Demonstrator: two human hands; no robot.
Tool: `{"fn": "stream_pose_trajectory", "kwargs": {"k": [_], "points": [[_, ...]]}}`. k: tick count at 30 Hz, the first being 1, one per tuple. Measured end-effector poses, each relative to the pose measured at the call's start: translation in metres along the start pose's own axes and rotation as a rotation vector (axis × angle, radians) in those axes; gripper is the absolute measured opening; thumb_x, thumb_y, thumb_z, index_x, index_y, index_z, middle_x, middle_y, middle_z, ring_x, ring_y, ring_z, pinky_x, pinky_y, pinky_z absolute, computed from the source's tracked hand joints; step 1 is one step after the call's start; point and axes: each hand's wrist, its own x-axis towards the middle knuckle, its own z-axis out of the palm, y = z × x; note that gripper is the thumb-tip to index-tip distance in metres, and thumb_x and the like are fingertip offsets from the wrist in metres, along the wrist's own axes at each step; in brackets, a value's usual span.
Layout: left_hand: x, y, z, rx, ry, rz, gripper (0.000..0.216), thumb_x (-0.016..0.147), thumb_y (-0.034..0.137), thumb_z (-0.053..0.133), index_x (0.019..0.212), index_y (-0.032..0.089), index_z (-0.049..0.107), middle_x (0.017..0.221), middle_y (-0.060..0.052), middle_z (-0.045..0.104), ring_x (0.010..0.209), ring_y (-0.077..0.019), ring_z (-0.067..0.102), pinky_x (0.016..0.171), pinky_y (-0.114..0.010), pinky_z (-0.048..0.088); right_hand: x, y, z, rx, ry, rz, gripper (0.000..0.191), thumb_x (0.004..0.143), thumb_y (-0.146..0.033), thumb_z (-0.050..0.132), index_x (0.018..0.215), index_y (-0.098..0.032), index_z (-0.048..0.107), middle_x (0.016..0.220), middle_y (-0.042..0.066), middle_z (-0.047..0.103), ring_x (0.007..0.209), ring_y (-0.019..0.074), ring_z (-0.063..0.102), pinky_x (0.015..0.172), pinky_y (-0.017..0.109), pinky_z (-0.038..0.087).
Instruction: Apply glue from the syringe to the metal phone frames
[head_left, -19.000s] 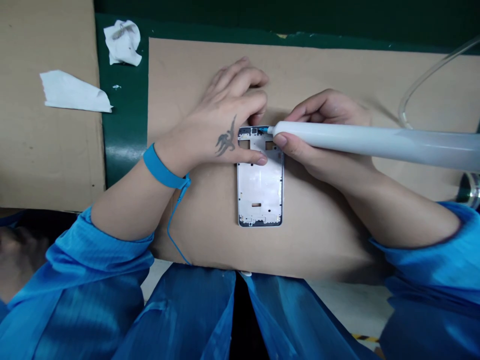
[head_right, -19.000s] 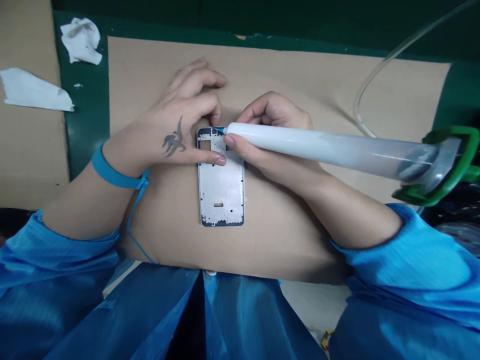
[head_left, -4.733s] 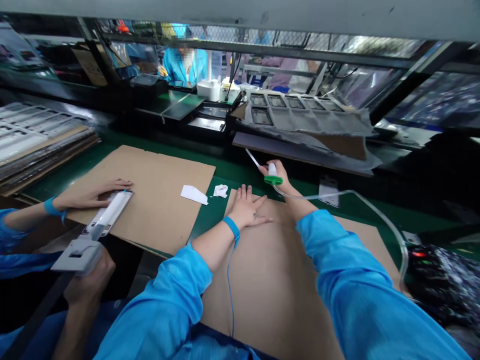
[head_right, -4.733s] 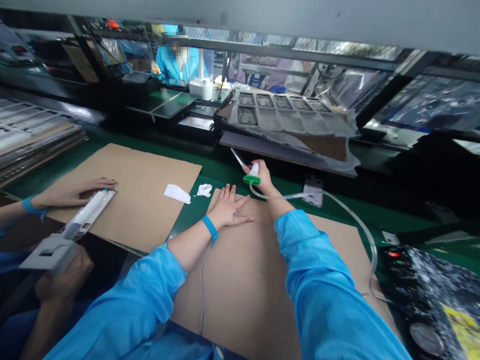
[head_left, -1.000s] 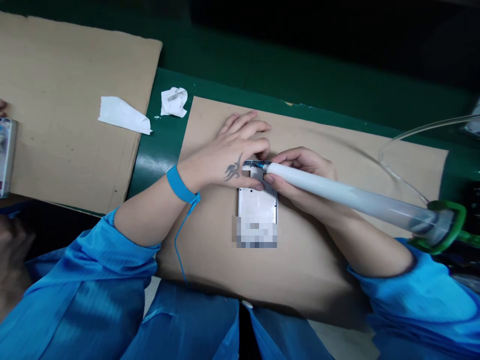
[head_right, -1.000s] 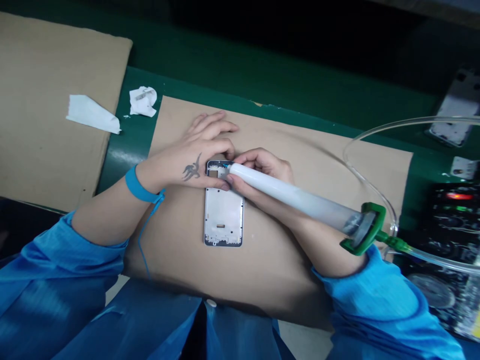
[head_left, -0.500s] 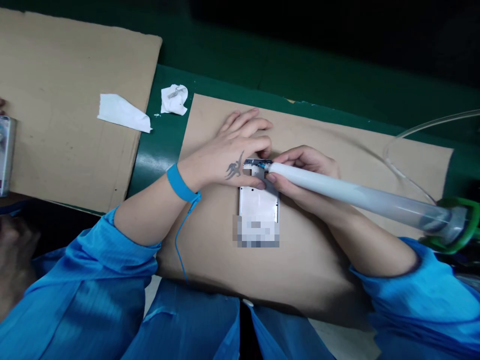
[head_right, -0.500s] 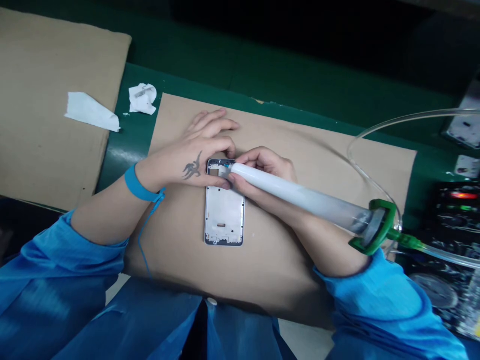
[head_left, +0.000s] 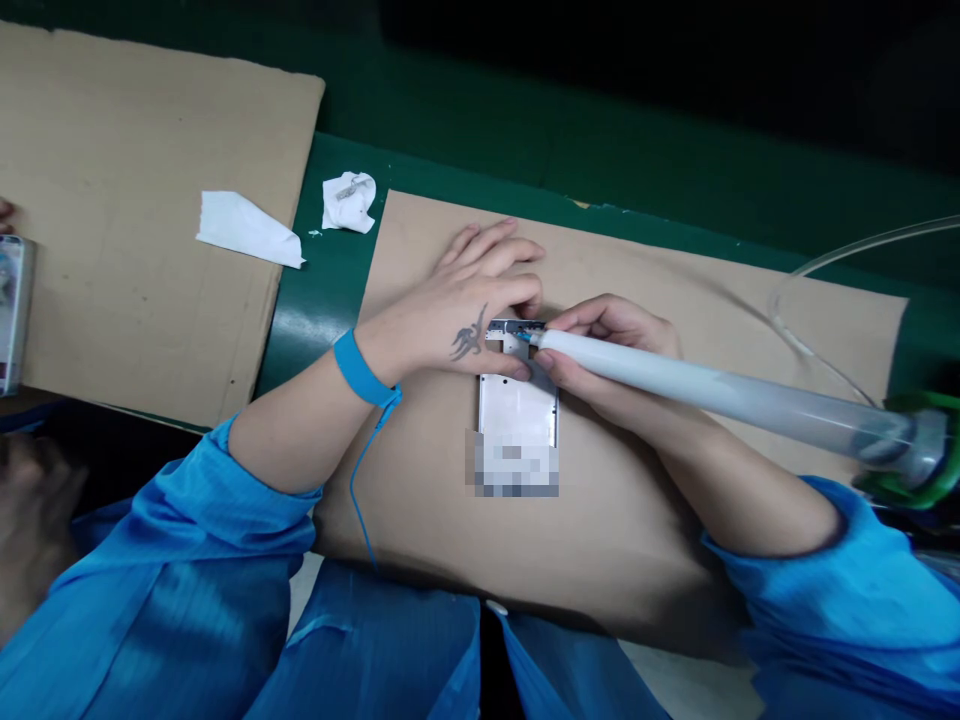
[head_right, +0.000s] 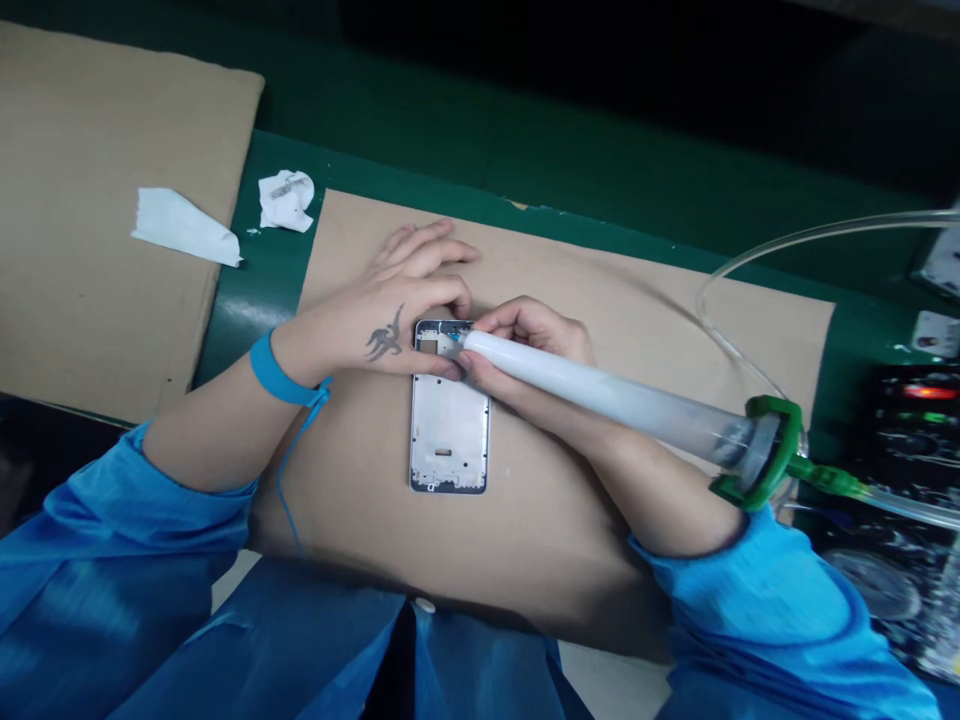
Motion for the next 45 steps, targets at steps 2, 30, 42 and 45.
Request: {"fn": "stream_pose_trajectory", "kwargs": {"k": [2, 30, 42, 45], "points": [[0.0, 0.0, 0.001, 0.008, 0.002, 0.003, 0.055, 0.081, 0.064, 0.097, 0.114, 0.026, 0.074, 0.166, -0.016, 0.059, 0.172, -0.0514, 0.033, 0.142, -0.077, 0.018, 0.0, 0.0, 0.0, -0.01, 0.004, 0.012, 0.038, 0.082, -0.056, 0.098, 0.093, -0.027, 0.076, 0.079, 0.001, 0.078, 0.065, 0.0176, 0.068, 0.056, 0.031, 0.056], [0.001, -0.003, -0.001, -0.042, -0.029, -0.01, 0.056, 0.082, 0.071, 0.092, 0.113, 0.028, 0.075, 0.169, -0.014, 0.057, 0.174, -0.0504, 0.029, 0.144, -0.075, 0.014, -0.004, 0.006, -0.005, -0.028, 0.04, 0.001, 0.034, 0.081, -0.05, 0.1, 0.095, -0.028, 0.077, 0.083, 0.003, 0.081, 0.064, 0.0182, 0.069, 0.054, 0.031, 0.056], [0.0, -0.004, -0.001, -0.03, -0.03, 0.003, 0.06, 0.087, 0.079, 0.087, 0.116, 0.027, 0.075, 0.17, -0.016, 0.056, 0.174, -0.0509, 0.029, 0.143, -0.075, 0.015, -0.003, 0.009, -0.006, -0.036, 0.049, -0.016, 0.038, 0.083, -0.058, 0.099, 0.092, -0.03, 0.076, 0.082, 0.002, 0.079, 0.063, 0.0192, 0.069, 0.053, 0.034, 0.055], [0.0, -0.004, 0.0, -0.031, -0.027, 0.002, 0.062, 0.086, 0.08, 0.087, 0.115, 0.028, 0.075, 0.17, -0.015, 0.057, 0.173, -0.0509, 0.029, 0.143, -0.075, 0.015, -0.003, 0.01, -0.006, -0.053, 0.066, -0.027, 0.034, 0.084, -0.055, 0.098, 0.091, -0.03, 0.076, 0.082, 0.003, 0.079, 0.064, 0.0196, 0.069, 0.053, 0.034, 0.056]]}}
